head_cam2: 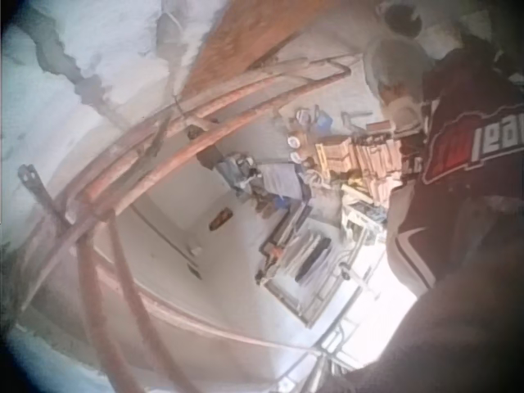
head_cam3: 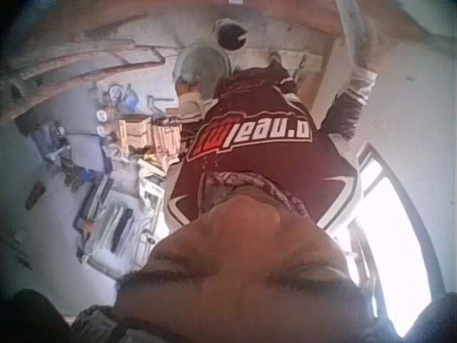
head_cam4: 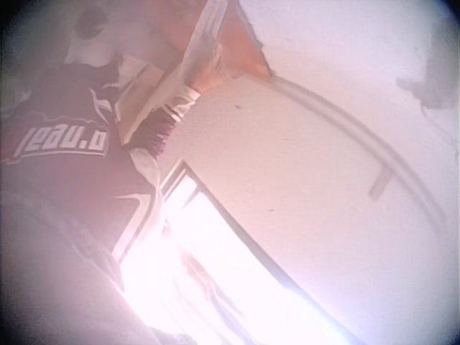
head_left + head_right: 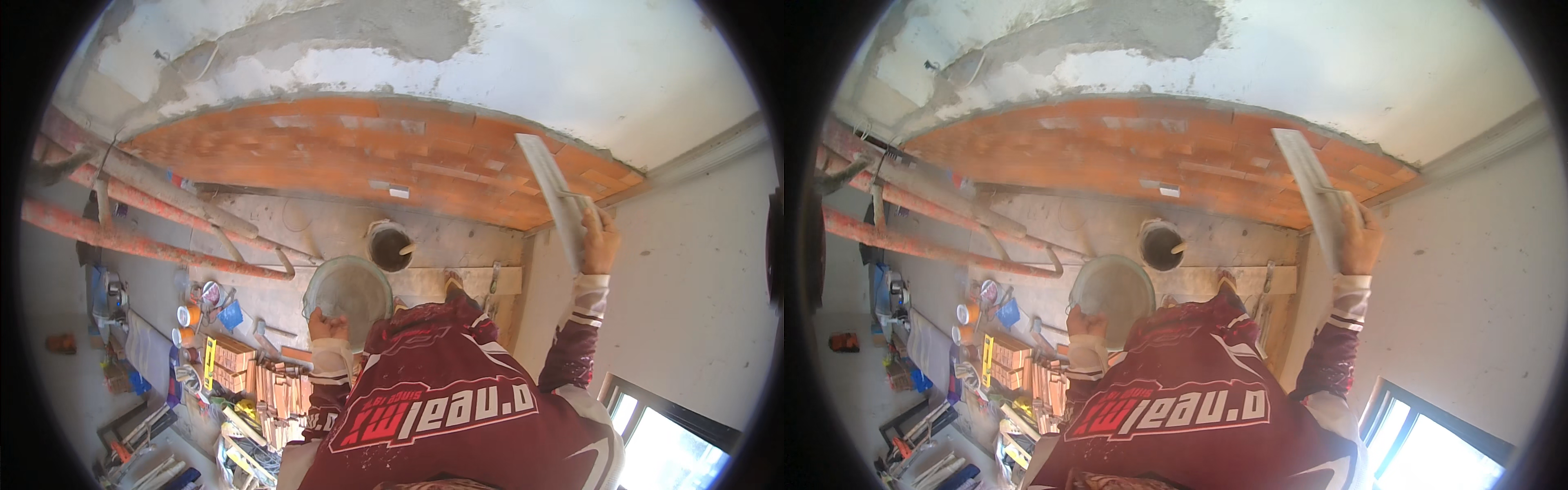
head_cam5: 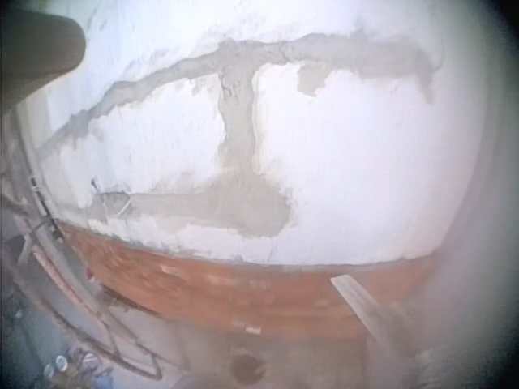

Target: The person applies plaster to a wall using a trowel and a bucket. They repeatedly scoop plaster from the bucket and spread it onto the wall surface, smoothing it with the trowel.

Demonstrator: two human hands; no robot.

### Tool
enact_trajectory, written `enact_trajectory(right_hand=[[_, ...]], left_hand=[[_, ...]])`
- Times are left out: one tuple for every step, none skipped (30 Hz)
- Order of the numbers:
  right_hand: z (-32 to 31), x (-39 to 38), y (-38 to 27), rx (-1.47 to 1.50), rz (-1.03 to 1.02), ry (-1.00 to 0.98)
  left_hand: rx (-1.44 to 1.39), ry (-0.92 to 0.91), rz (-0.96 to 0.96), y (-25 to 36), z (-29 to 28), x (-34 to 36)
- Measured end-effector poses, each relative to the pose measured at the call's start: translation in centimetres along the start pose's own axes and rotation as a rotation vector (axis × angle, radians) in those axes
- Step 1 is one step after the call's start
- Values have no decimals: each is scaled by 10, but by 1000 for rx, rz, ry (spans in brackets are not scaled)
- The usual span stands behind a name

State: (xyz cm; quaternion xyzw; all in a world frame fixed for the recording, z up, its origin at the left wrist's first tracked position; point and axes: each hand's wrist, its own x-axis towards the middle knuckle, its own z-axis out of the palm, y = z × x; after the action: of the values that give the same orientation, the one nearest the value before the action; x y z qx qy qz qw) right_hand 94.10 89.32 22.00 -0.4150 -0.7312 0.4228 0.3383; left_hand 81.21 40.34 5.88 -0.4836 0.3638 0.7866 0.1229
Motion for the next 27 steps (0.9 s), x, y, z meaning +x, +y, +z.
enact_trajectory(right_hand=[[7,2,-1,-17,-34,-18],[13,5,-1,-36,-68,-33],[16,7,-1,-25,-66,-49],[20,9,0,-13,-64,-64],[23,11,1,0,-62,-85],[26,13,1,40,-34,-86],[28,15,1,79,-7,-87],[30,17,0,121,15,-95],[31,20,1,141,12,-82],[30,24,2,133,17,-78],[29,27,4,126,24,-76],[27,31,5,119,30,-74],[24,35,7,124,35,-78],[22,38,8,130,38,-83],[19,42,9,136,42,-88],[15,45,13,115,46,-69],[10,50,20,92,49,-54],[4,54,27,70,53,-39],[-3,58,33,56,42,-25],[-9,63,38,44,30,-13],[-17,68,43,32,19,-2],[-25,72,49,6,10,11],[-34,77,54,-20,0,25],[-43,82,59,-45,-10,39],[-50,86,64,-48,-15,50],[-59,90,70,-57,-19,66],[-68,93,74,-66,-23,83]], left_hand=[[-6,-7,-8,-1,-2,2],[-12,-15,-19,-4,-5,4],[26,-46,-21,-4,-4,2],[39,-38,-17,-9,0,0],[49,-25,-11,-10,6,-12],[58,-15,-5,-12,12,-18],[66,0,-8,-17,14,-17],[65,16,-7,-20,12,-14],[71,36,-6,-22,12,-11],[83,11,-19,-24,11,-6],[95,-11,-30,-26,12,-4],[106,-33,-41,-28,14,-1],[112,-4,-35,-32,15,1],[118,26,-28,-35,20,0],[123,55,-21,-37,24,-1],[119,8,-27,-38,27,-2],[113,-35,-34,-39,28,-5],[107,-79,-41,-41,30,-8],[134,-53,-35,-43,32,-8],[159,-26,-27,-45,34,-9],[184,1,-19,-46,35,-9],[167,-10,-30,-46,34,-8],[150,-23,-40,-46,35,-7],[133,-36,-50,-47,36,-6],[139,-39,-45,-49,36,-5],[150,-45,-45,-52,41,-7],[161,-51,-46,-54,45,-8]])
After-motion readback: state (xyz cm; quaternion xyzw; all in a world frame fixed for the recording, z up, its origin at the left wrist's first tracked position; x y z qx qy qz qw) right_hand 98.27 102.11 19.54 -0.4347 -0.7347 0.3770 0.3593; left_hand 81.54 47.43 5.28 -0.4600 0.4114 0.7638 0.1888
